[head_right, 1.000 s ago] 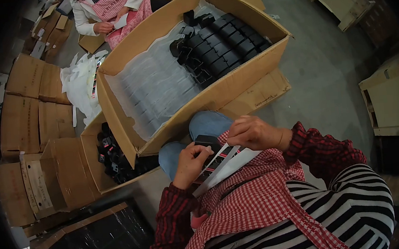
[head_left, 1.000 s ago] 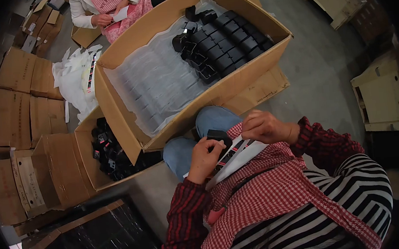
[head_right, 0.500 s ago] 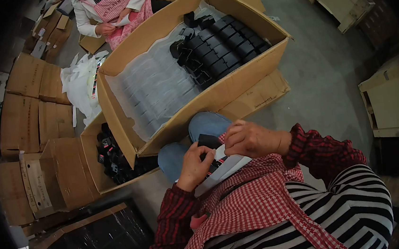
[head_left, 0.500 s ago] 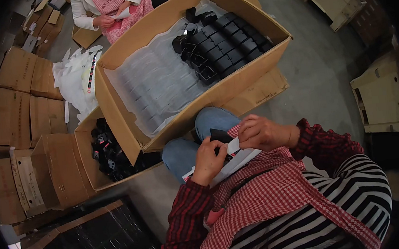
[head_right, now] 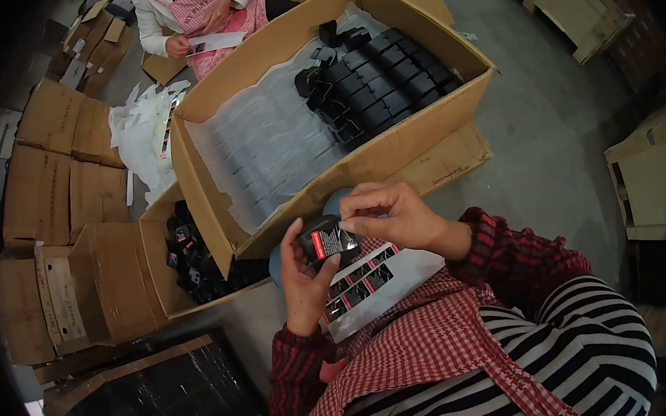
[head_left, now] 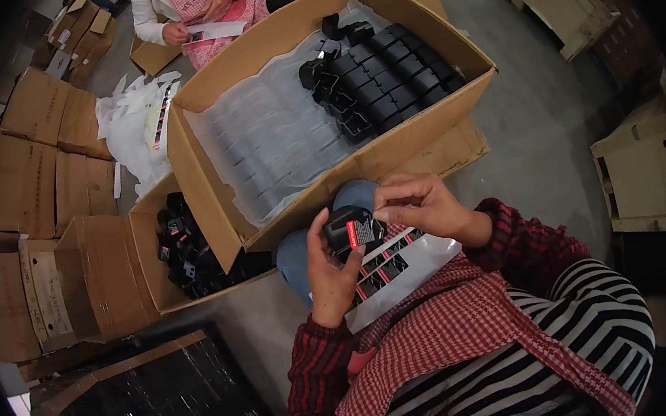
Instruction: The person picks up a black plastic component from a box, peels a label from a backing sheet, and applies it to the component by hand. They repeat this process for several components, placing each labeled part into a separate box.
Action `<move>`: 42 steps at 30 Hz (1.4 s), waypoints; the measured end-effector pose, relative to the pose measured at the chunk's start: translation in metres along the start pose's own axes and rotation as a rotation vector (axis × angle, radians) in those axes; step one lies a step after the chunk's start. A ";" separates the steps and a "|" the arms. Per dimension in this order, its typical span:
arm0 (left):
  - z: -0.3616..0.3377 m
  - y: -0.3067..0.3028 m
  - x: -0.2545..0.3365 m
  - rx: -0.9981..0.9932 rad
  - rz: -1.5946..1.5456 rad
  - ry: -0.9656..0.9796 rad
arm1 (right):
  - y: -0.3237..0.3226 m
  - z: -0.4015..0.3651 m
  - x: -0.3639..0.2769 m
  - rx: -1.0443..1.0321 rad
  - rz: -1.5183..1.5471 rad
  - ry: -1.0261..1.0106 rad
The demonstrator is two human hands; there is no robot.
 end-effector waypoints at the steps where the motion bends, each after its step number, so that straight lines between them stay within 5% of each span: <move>1: -0.003 -0.003 0.011 0.043 -0.088 -0.056 | 0.008 0.005 0.000 -0.004 0.038 0.030; 7: -0.019 -0.020 0.031 0.176 -0.231 -0.132 | 0.035 0.026 -0.009 -0.099 -0.058 -0.037; 42: -0.024 -0.024 0.032 0.141 -0.329 -0.152 | 0.046 0.025 -0.014 -0.100 -0.092 0.055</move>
Point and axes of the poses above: each hand's wrist, its own z-axis towards the middle knuckle, its own y-axis out of the palm, x = y × z, the point moved 5 cm from there along z, towards the middle knuckle, and after that the axes turned 5 degrees about x, right-handed, at the moved point
